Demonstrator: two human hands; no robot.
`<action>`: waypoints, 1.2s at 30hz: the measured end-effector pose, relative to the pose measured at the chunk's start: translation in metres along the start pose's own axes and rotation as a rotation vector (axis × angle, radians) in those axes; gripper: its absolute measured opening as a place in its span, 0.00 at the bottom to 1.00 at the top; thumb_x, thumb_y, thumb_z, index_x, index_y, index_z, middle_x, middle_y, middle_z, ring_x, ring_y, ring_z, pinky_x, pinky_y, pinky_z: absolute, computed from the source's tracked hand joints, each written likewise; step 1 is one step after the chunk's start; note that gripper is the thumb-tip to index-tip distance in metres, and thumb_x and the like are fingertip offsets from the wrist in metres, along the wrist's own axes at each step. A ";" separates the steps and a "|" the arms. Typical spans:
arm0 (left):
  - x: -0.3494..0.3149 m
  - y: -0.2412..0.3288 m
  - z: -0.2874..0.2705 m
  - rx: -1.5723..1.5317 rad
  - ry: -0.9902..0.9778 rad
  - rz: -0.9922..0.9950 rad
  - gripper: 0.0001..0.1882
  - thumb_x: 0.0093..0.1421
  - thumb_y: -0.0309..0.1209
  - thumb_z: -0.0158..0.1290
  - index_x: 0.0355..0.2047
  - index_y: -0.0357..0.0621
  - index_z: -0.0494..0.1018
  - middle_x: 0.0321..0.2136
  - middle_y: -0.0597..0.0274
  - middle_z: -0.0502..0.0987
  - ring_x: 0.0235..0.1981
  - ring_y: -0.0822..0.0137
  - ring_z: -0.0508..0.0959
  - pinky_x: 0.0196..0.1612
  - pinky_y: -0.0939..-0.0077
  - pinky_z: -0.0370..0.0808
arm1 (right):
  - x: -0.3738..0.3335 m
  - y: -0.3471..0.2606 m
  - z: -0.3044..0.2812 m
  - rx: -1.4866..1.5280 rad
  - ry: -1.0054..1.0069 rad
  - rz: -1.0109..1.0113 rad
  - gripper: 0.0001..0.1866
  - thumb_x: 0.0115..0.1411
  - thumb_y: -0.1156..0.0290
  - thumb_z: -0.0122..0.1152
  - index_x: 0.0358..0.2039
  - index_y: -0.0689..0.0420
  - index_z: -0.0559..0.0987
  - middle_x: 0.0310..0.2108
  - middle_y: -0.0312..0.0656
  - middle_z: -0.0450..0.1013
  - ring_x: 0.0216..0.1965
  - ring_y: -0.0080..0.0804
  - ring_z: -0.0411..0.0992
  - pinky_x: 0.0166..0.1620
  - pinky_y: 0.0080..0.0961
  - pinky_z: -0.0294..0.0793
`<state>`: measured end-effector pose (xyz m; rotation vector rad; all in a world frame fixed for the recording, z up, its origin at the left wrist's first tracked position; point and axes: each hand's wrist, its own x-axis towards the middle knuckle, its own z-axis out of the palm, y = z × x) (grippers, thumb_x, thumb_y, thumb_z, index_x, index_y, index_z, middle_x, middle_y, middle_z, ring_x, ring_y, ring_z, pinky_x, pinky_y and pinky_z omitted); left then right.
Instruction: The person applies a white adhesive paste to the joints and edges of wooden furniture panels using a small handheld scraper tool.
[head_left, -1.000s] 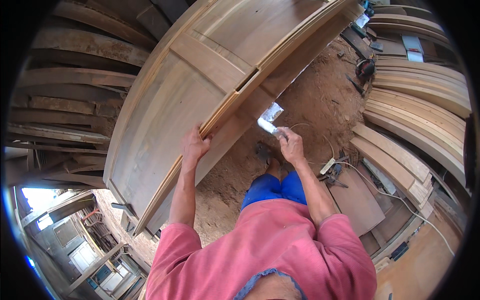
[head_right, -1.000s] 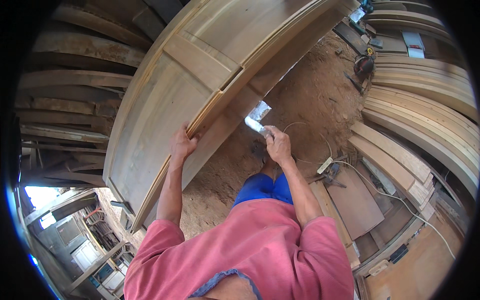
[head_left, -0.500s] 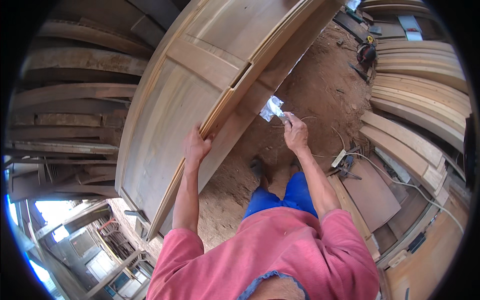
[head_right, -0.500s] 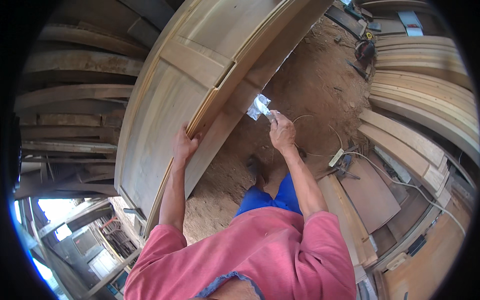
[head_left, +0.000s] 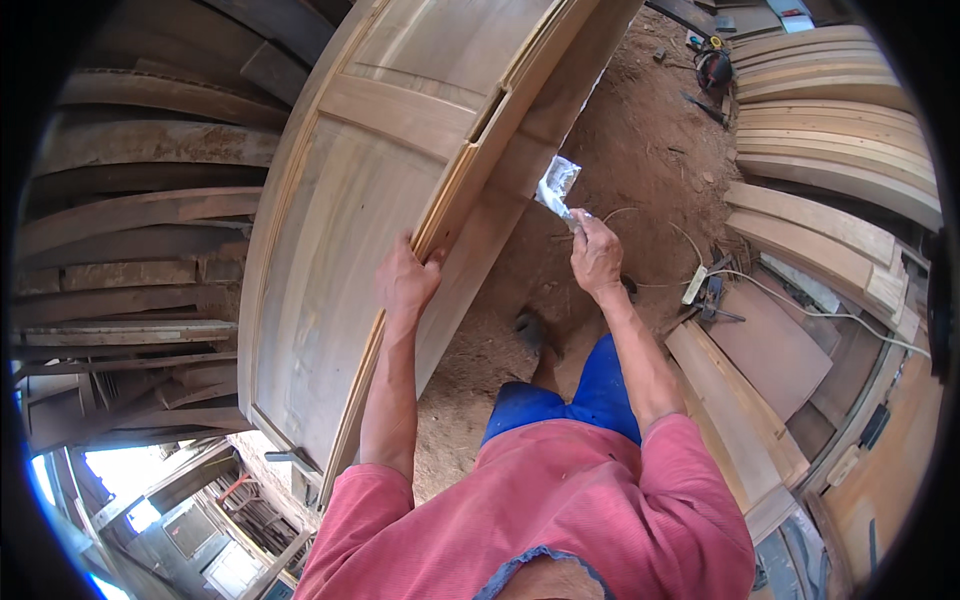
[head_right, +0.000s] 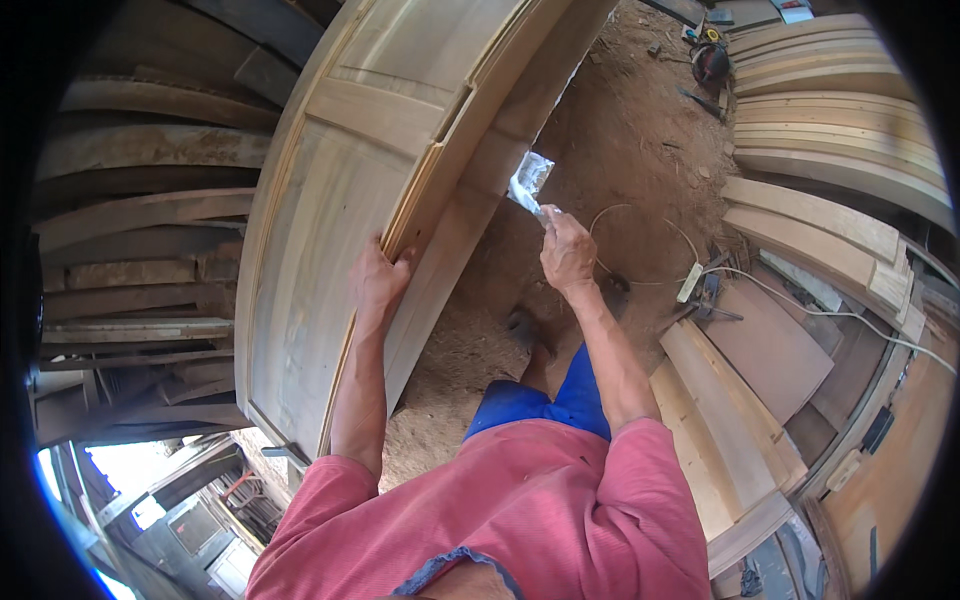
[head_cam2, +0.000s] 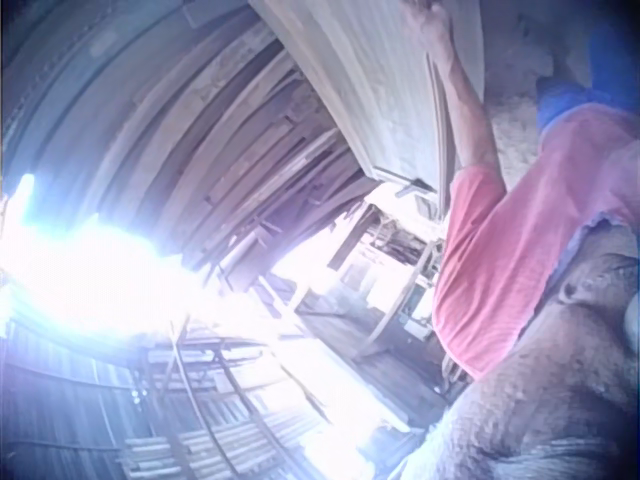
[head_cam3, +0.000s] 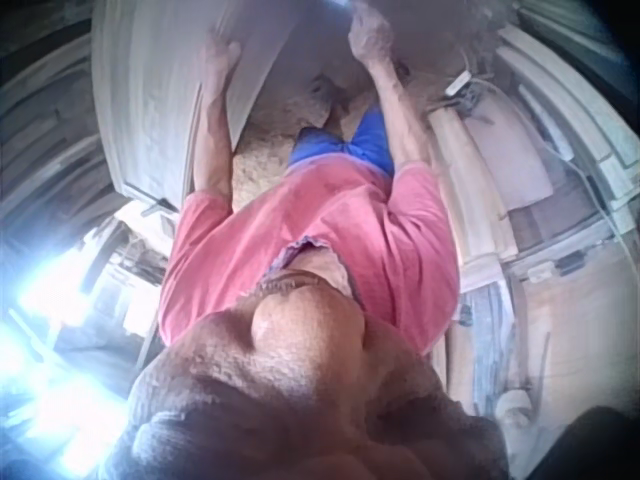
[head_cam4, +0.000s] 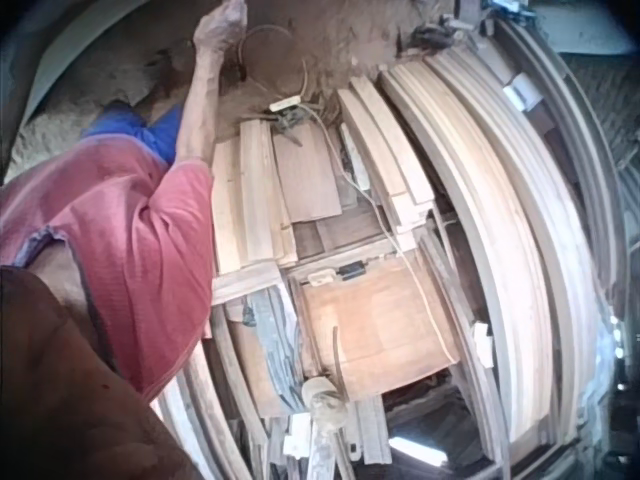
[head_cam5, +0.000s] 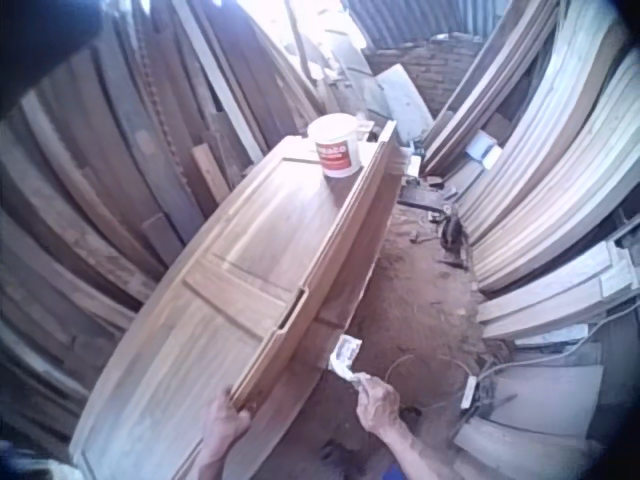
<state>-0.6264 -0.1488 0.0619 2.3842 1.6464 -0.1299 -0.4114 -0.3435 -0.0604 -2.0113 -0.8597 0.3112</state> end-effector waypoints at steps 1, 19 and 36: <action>0.000 -0.001 0.001 0.009 0.006 0.006 0.34 0.57 0.46 0.65 0.61 0.47 0.71 0.43 0.42 0.83 0.47 0.43 0.83 0.50 0.53 0.78 | -0.010 -0.003 0.001 0.000 -0.013 0.003 0.16 0.63 0.80 0.53 0.49 0.62 0.81 0.45 0.53 0.80 0.48 0.52 0.79 0.52 0.41 0.77; -0.002 -0.005 -0.002 -0.029 0.015 0.063 0.33 0.57 0.46 0.65 0.60 0.45 0.72 0.43 0.40 0.83 0.47 0.41 0.83 0.50 0.51 0.77 | 0.000 0.016 0.000 0.157 0.154 0.222 0.16 0.60 0.76 0.54 0.48 0.61 0.81 0.43 0.54 0.81 0.46 0.54 0.79 0.51 0.42 0.77; -0.002 0.001 -0.005 -0.017 0.005 0.081 0.33 0.58 0.46 0.65 0.60 0.45 0.71 0.42 0.39 0.83 0.46 0.40 0.83 0.49 0.50 0.77 | 0.055 0.055 -0.033 0.114 0.028 0.080 0.16 0.60 0.75 0.56 0.48 0.61 0.82 0.41 0.53 0.82 0.45 0.50 0.80 0.51 0.38 0.77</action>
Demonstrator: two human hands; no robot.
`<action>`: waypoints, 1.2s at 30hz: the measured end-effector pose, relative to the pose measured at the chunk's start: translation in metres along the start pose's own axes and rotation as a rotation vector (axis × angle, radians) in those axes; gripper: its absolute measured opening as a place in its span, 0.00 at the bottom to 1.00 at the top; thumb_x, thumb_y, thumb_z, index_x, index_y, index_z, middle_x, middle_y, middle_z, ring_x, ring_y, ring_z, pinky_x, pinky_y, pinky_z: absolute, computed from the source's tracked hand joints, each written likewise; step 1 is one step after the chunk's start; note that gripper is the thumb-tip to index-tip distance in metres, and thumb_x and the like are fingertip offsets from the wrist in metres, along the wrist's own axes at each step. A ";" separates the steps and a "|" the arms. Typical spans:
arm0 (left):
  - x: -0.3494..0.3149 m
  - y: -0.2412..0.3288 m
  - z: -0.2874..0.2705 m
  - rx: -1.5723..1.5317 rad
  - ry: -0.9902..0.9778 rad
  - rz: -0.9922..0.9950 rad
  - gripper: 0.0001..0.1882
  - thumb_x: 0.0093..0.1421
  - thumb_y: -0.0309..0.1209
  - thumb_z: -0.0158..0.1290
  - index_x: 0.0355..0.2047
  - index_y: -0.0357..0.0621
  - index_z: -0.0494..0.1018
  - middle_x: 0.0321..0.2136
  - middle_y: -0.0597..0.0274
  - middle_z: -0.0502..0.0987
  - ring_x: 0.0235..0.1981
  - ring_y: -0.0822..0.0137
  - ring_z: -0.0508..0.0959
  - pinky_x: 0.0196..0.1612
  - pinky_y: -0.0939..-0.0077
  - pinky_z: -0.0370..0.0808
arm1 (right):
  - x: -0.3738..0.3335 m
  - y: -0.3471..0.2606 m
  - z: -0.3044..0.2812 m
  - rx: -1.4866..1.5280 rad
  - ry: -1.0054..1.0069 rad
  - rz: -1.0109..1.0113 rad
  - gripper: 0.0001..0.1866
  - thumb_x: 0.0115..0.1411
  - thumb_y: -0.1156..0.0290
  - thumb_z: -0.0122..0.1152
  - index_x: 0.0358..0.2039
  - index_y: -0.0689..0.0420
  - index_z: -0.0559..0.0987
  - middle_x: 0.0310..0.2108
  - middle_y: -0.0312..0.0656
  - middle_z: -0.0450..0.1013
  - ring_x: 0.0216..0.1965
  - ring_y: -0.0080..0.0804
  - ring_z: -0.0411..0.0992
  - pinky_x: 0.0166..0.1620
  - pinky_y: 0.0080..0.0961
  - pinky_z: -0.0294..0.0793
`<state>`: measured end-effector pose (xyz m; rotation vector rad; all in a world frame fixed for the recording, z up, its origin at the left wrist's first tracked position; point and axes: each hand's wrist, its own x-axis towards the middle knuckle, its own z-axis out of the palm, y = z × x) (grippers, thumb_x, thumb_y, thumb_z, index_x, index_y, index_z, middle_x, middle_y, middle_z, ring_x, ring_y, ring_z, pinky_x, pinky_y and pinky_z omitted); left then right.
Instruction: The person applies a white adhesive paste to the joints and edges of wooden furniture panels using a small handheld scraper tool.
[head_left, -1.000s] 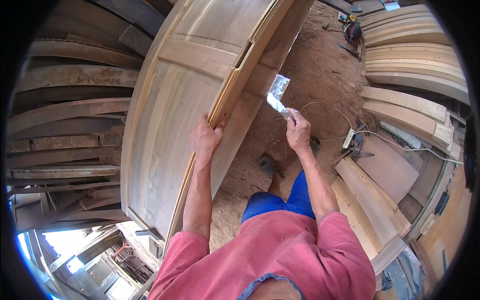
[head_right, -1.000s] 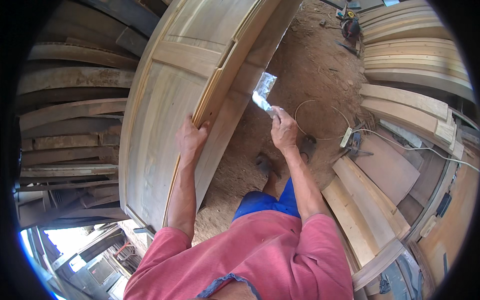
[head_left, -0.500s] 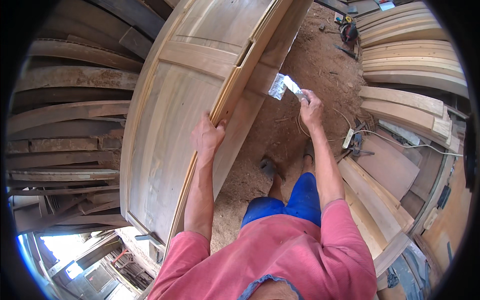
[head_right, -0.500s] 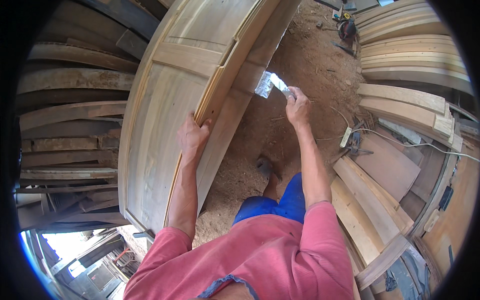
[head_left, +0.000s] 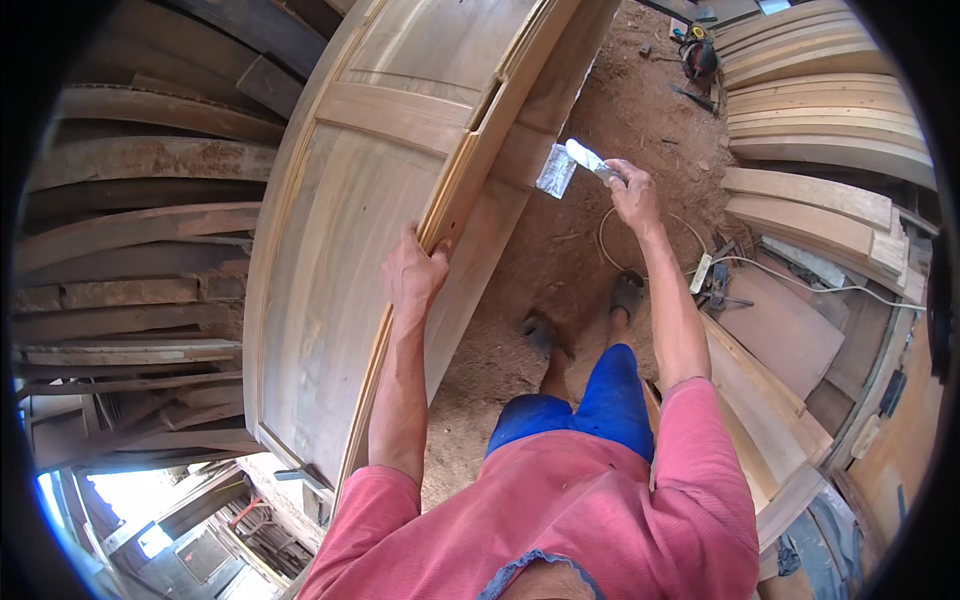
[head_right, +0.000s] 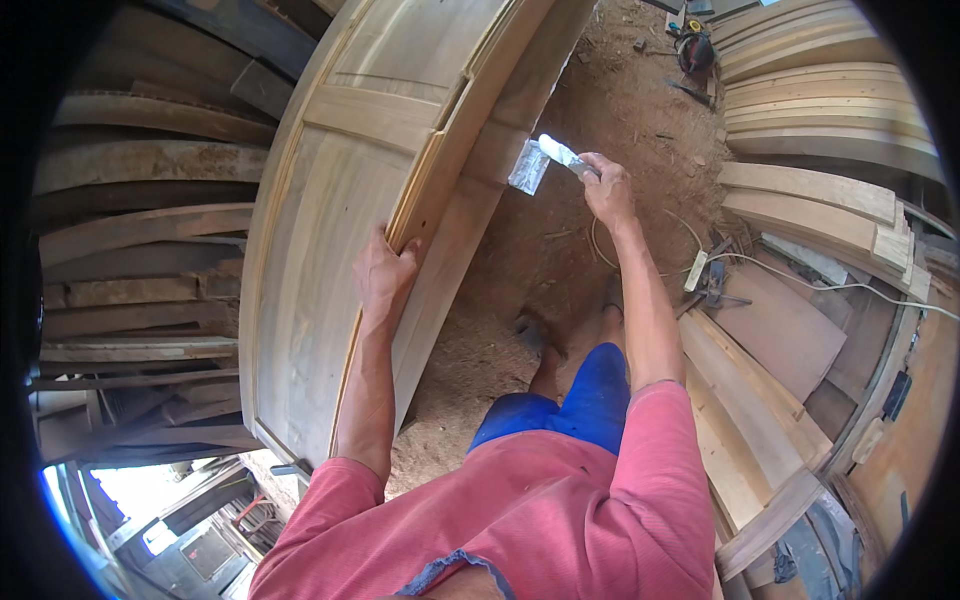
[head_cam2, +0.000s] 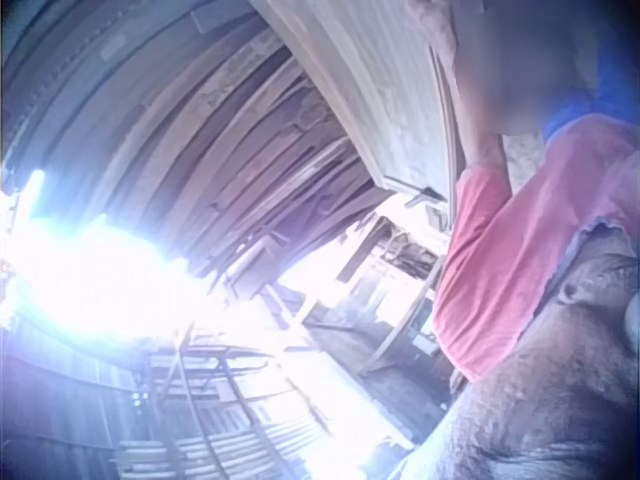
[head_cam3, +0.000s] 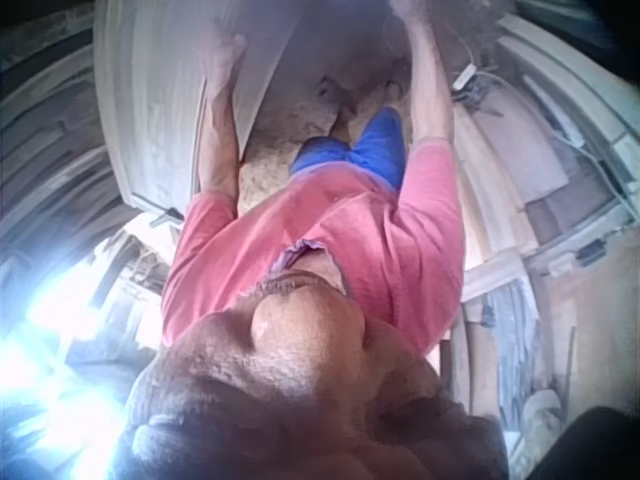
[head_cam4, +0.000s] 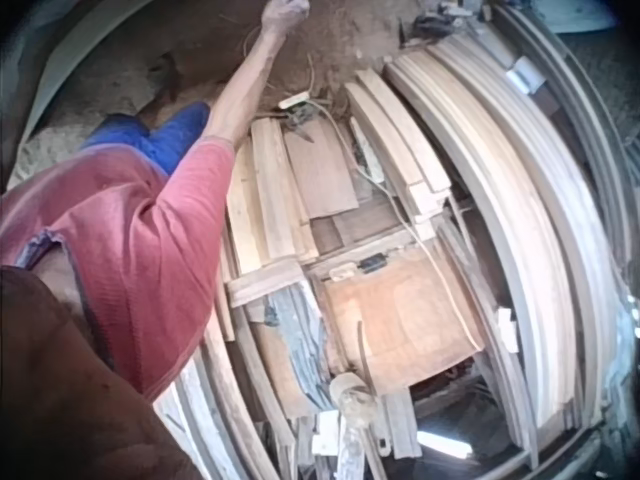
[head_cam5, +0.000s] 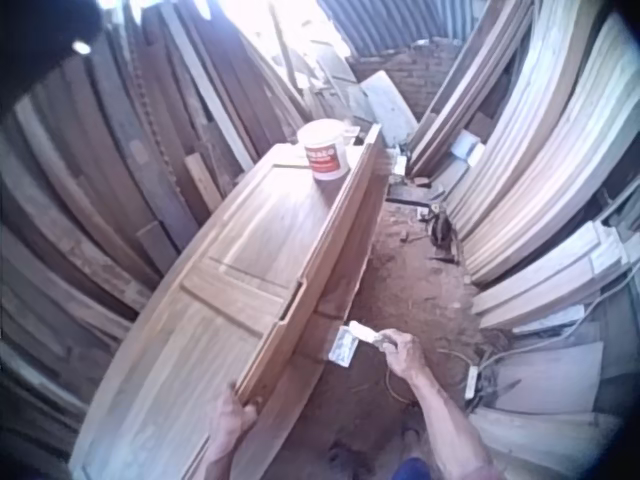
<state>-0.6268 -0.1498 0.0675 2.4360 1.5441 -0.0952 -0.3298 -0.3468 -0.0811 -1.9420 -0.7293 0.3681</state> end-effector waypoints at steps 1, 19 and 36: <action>0.000 0.002 -0.001 0.002 -0.008 0.000 0.33 0.58 0.46 0.65 0.60 0.45 0.71 0.42 0.39 0.83 0.46 0.40 0.82 0.49 0.50 0.77 | 0.002 0.000 0.001 -0.004 -0.019 0.009 0.16 0.59 0.75 0.56 0.48 0.61 0.82 0.42 0.53 0.81 0.47 0.53 0.80 0.51 0.39 0.77; 0.003 -0.004 0.007 0.010 0.002 -0.027 0.35 0.57 0.47 0.66 0.60 0.45 0.71 0.42 0.41 0.83 0.46 0.42 0.83 0.50 0.52 0.77 | -0.021 -0.018 0.029 -0.027 0.013 -0.037 0.17 0.60 0.74 0.55 0.49 0.59 0.82 0.46 0.55 0.80 0.49 0.53 0.79 0.52 0.41 0.77; 0.001 -0.002 0.004 0.021 0.015 -0.010 0.34 0.56 0.47 0.65 0.60 0.45 0.72 0.41 0.39 0.83 0.45 0.40 0.83 0.49 0.49 0.77 | -0.080 -0.036 0.044 0.100 0.020 0.085 0.16 0.61 0.77 0.54 0.49 0.61 0.81 0.43 0.52 0.81 0.44 0.48 0.80 0.50 0.38 0.78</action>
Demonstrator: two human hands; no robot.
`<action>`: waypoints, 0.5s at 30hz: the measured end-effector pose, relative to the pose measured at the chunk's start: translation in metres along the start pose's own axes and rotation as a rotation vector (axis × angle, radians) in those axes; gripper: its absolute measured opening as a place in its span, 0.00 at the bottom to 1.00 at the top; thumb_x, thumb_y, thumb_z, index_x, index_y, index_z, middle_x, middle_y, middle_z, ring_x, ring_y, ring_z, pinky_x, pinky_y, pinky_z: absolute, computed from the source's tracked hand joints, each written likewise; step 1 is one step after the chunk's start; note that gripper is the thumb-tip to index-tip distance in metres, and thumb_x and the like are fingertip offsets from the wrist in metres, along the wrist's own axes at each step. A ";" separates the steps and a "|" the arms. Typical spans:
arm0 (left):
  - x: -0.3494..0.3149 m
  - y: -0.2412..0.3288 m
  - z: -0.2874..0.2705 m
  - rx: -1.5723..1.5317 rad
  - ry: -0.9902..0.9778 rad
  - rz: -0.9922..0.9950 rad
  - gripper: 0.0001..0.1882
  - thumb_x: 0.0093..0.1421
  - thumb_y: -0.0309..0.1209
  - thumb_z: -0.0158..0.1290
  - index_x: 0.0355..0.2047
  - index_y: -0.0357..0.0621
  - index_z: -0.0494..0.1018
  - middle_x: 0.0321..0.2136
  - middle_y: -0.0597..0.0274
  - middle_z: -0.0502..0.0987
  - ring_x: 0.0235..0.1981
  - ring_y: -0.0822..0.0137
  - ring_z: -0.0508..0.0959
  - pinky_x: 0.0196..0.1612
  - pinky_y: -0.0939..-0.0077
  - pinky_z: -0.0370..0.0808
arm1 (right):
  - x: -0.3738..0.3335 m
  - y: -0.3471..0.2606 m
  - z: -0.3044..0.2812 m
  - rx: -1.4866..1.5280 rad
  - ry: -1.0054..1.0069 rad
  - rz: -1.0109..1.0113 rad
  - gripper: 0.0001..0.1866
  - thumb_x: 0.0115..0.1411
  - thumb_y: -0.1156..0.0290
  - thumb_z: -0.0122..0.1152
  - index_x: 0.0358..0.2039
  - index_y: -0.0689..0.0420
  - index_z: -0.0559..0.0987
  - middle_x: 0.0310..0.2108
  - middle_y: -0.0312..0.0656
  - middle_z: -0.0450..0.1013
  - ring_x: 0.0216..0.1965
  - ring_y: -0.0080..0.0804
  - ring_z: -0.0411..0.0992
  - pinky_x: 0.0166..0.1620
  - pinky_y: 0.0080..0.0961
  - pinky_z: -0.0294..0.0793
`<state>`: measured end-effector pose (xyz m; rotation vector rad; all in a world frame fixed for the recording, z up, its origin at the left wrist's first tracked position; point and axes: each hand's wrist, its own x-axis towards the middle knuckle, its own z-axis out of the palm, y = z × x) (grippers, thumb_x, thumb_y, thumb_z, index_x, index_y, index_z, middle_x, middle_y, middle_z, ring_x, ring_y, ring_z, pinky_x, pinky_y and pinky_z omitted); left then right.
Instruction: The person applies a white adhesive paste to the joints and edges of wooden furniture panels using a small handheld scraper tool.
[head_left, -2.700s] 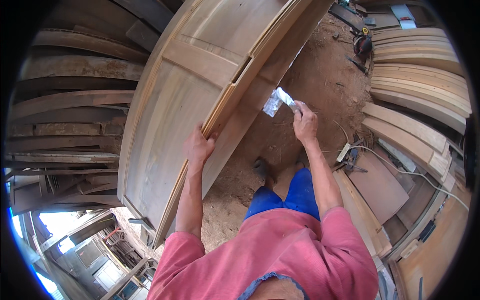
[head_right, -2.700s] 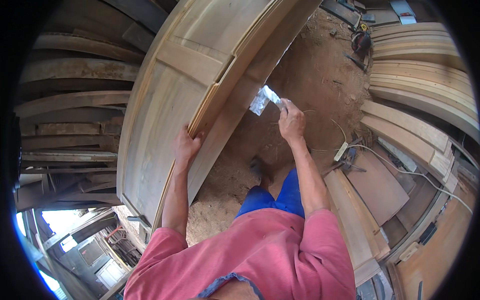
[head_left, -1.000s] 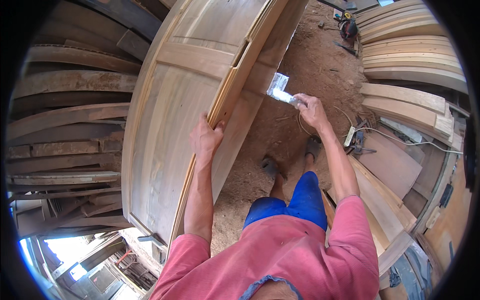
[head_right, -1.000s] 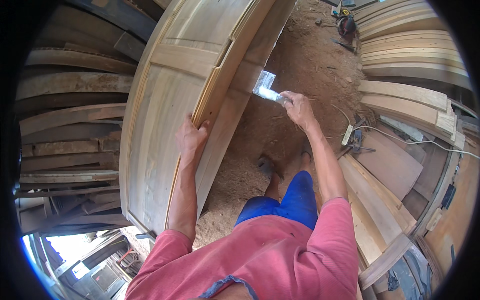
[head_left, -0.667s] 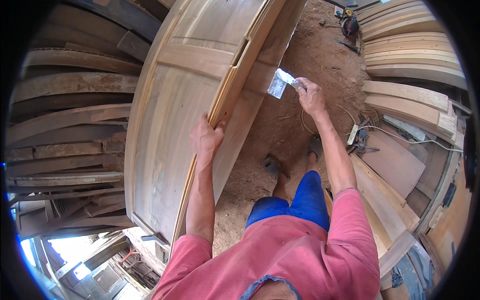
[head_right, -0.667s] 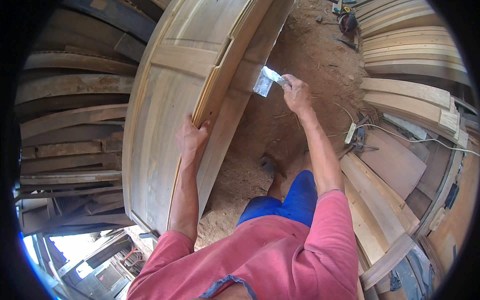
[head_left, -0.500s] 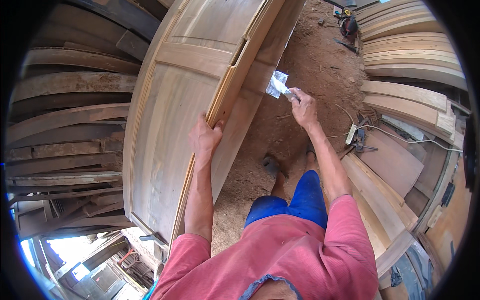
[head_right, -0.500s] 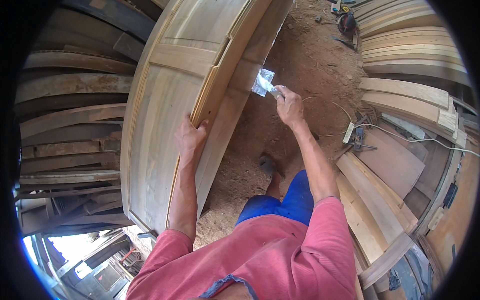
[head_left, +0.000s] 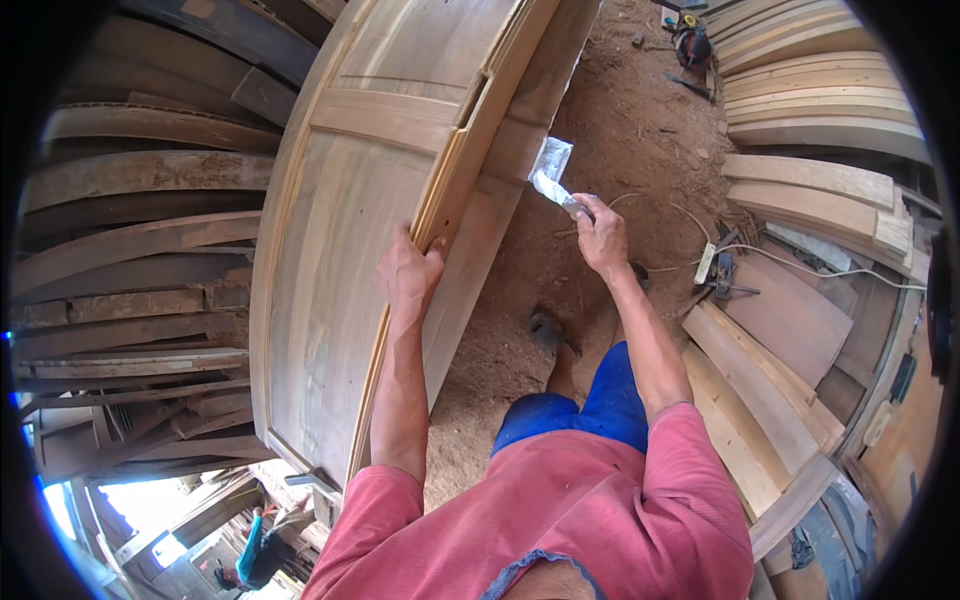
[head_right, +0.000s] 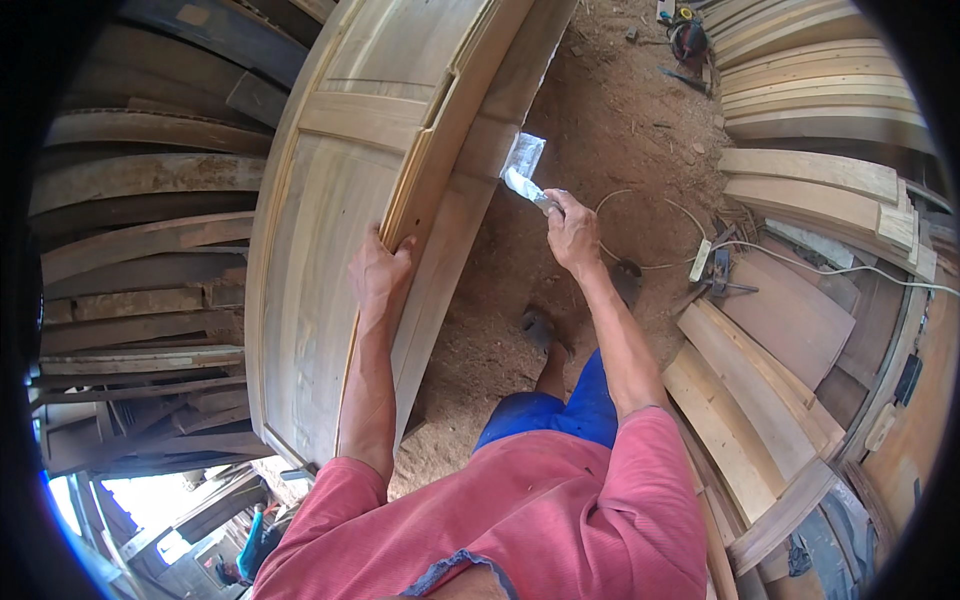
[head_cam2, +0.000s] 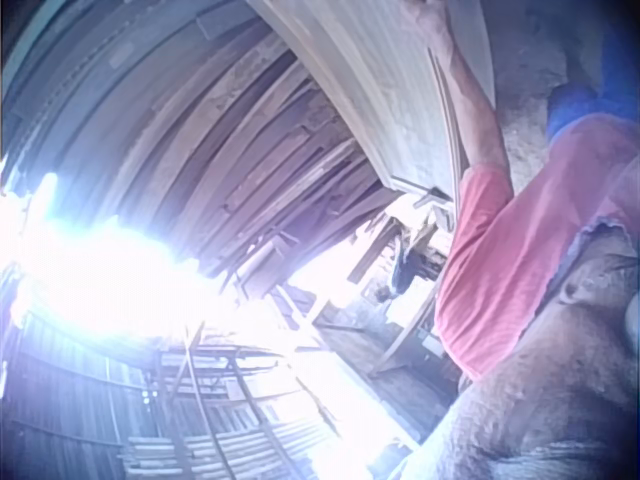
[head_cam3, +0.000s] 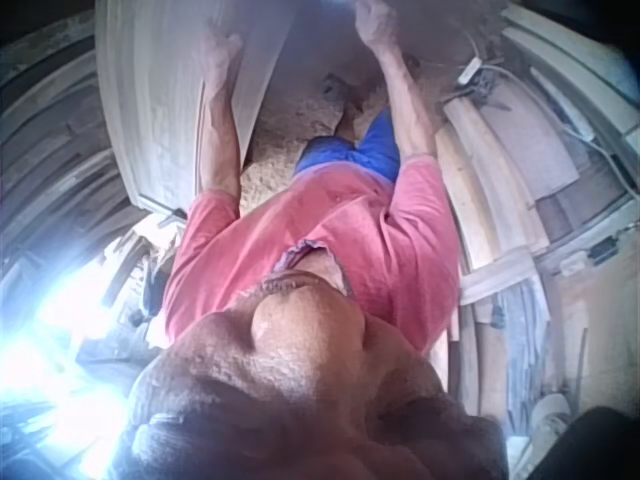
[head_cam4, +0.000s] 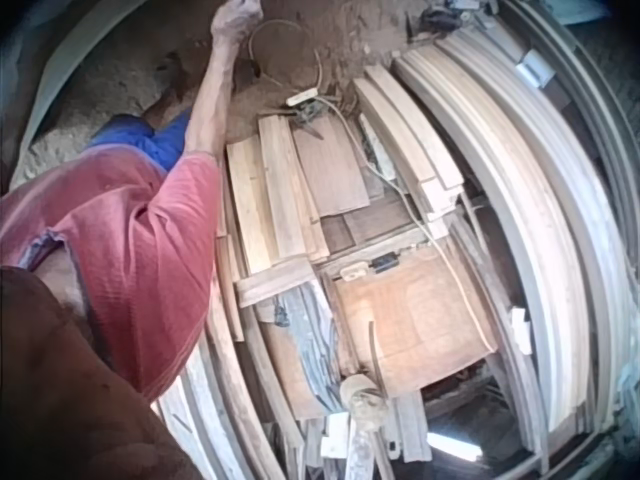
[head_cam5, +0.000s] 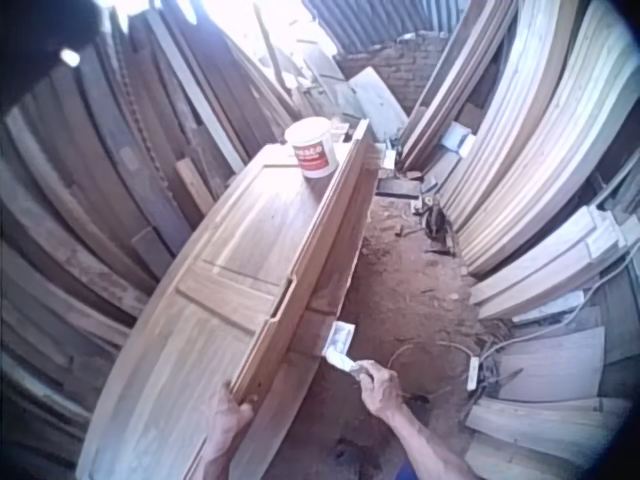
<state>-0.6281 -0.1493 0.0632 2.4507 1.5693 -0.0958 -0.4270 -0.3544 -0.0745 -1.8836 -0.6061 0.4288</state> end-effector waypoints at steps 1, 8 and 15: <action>0.000 0.000 0.000 -0.004 0.000 0.003 0.34 0.56 0.47 0.65 0.60 0.45 0.72 0.41 0.39 0.83 0.45 0.40 0.83 0.49 0.49 0.77 | 0.000 0.005 0.003 0.040 -0.022 0.031 0.16 0.62 0.77 0.54 0.49 0.61 0.81 0.41 0.50 0.82 0.41 0.44 0.81 0.47 0.35 0.79; 0.000 0.000 0.000 0.006 0.011 -0.012 0.34 0.57 0.46 0.65 0.60 0.46 0.71 0.42 0.40 0.83 0.47 0.41 0.82 0.50 0.50 0.77 | 0.019 0.011 -0.005 0.365 0.019 0.212 0.16 0.63 0.77 0.55 0.50 0.60 0.82 0.31 0.32 0.79 0.25 0.13 0.71 0.29 0.17 0.72; 0.001 0.007 0.004 -0.022 -0.017 -0.069 0.34 0.57 0.45 0.65 0.61 0.46 0.71 0.43 0.40 0.83 0.47 0.40 0.82 0.51 0.52 0.77 | 0.092 0.027 -0.038 0.009 -0.046 0.041 0.16 0.62 0.76 0.55 0.50 0.61 0.82 0.31 0.41 0.80 0.25 0.21 0.74 0.32 0.24 0.76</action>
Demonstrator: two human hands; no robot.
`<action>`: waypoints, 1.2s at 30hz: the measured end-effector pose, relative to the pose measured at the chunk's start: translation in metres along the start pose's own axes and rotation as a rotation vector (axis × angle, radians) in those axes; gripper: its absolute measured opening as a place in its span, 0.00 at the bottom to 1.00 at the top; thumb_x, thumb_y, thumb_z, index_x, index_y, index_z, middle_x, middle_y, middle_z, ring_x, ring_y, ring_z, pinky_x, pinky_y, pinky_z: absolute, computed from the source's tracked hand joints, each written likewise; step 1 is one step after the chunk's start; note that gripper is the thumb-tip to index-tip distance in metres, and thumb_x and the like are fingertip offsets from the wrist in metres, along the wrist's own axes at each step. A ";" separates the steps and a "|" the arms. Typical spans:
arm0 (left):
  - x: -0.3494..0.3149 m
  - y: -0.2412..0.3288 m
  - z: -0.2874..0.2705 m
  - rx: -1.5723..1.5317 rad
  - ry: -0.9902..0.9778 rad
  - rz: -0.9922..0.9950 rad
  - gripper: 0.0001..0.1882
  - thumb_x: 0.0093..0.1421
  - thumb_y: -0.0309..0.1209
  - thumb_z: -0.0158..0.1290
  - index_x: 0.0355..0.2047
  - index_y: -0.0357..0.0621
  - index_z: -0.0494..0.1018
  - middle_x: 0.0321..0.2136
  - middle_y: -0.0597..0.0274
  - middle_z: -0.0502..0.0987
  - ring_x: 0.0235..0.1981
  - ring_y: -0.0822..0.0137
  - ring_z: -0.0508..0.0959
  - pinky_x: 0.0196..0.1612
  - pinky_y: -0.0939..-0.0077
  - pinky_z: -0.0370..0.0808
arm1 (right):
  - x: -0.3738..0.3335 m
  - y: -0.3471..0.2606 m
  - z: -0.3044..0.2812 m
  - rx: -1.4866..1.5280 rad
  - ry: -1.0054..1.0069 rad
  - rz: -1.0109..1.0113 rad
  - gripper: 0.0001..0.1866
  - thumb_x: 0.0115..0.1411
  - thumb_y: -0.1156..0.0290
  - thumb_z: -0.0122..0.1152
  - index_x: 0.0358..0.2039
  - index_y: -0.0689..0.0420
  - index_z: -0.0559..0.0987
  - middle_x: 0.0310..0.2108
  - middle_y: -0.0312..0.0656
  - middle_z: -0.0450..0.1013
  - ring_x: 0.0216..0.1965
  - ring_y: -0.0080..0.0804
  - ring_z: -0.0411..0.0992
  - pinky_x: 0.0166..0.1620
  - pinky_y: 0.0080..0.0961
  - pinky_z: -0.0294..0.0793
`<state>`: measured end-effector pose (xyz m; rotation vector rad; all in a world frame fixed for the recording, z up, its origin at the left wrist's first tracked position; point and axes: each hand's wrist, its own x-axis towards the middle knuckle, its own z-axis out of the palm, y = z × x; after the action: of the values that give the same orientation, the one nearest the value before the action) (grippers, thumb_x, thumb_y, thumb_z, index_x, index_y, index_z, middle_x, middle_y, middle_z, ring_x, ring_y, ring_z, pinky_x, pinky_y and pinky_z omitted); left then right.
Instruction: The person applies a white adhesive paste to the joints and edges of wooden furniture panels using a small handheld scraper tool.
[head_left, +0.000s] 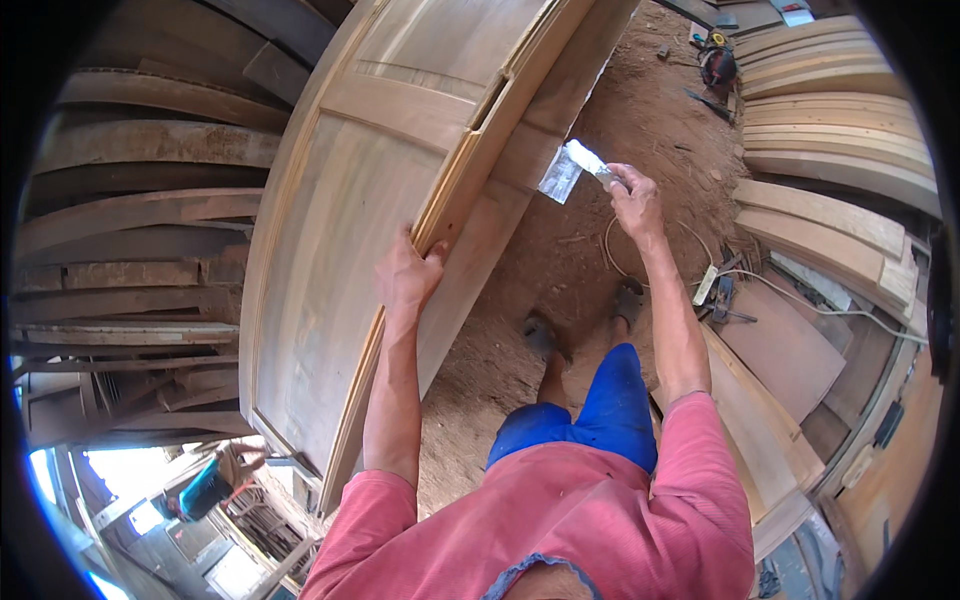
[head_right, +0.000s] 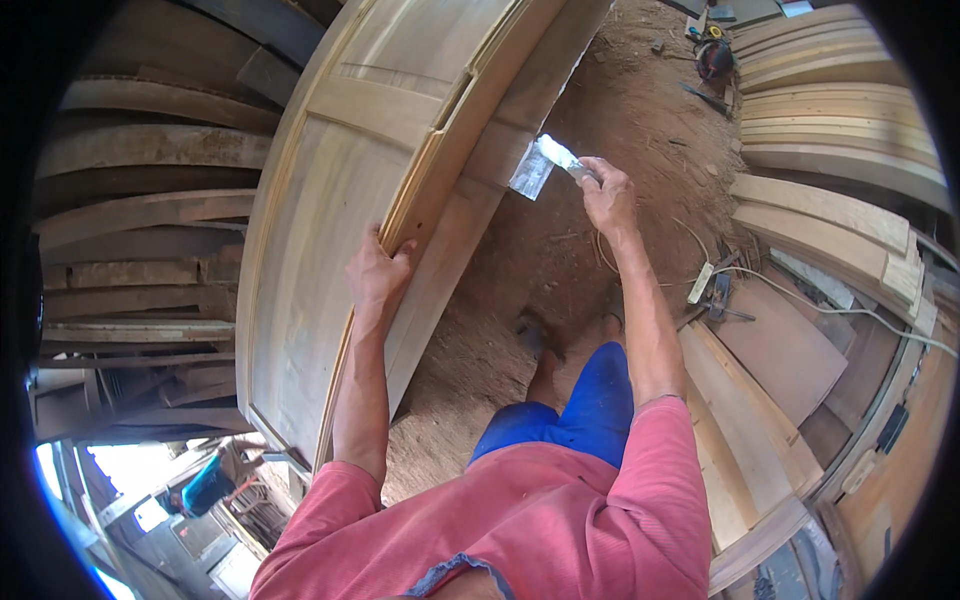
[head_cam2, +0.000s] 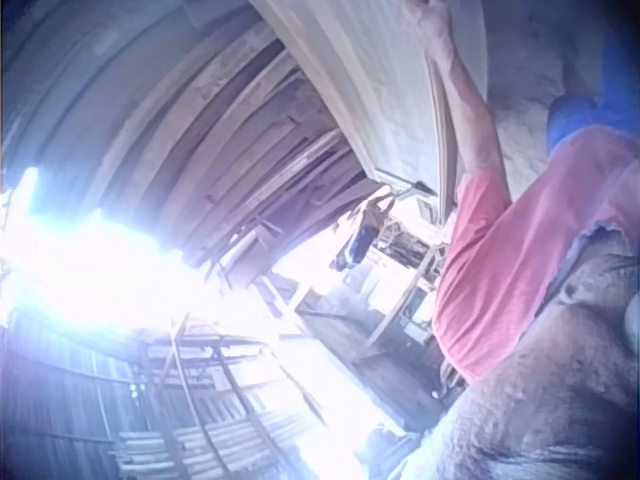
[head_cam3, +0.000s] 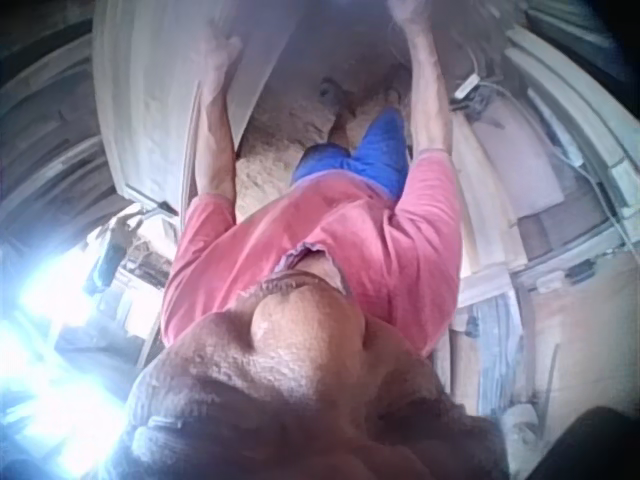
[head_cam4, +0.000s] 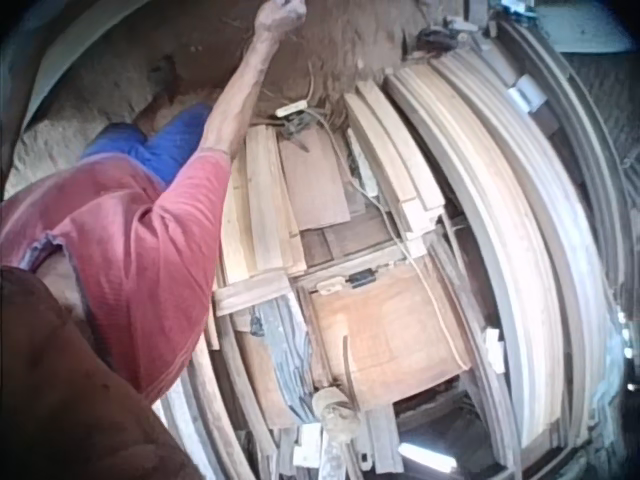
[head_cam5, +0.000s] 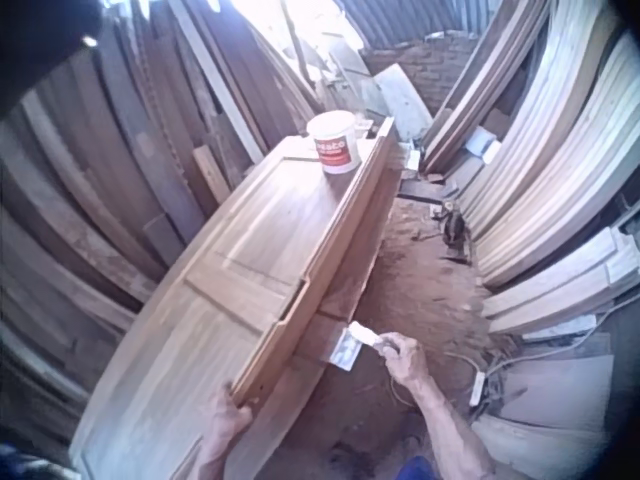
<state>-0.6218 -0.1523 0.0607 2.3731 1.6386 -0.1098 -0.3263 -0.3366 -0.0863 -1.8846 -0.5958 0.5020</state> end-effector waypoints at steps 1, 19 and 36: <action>0.001 0.000 0.001 -0.013 0.000 -0.010 0.34 0.57 0.45 0.66 0.61 0.46 0.71 0.43 0.39 0.83 0.47 0.40 0.82 0.51 0.52 0.77 | 0.004 0.000 -0.006 0.013 -0.073 0.006 0.16 0.62 0.76 0.56 0.50 0.61 0.82 0.32 0.42 0.81 0.27 0.24 0.76 0.34 0.26 0.77; 0.000 -0.005 0.009 0.058 0.041 -0.039 0.36 0.54 0.44 0.69 0.60 0.48 0.72 0.39 0.43 0.84 0.44 0.42 0.83 0.48 0.53 0.78 | 0.021 -0.015 -0.034 0.054 -0.284 -0.058 0.15 0.63 0.76 0.55 0.49 0.60 0.82 0.40 0.51 0.82 0.41 0.47 0.82 0.46 0.35 0.78; 0.002 -0.022 0.022 -0.138 0.094 -0.016 0.32 0.54 0.38 0.70 0.58 0.47 0.72 0.42 0.43 0.84 0.47 0.47 0.83 0.51 0.58 0.78 | -0.023 0.007 -0.027 0.451 -0.629 0.118 0.14 0.61 0.79 0.58 0.48 0.65 0.82 0.38 0.40 0.80 0.33 0.21 0.76 0.36 0.21 0.76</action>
<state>-0.6398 -0.1490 0.0353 2.2942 1.6493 0.1099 -0.3273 -0.3730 -0.0817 -1.3217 -0.7021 1.2212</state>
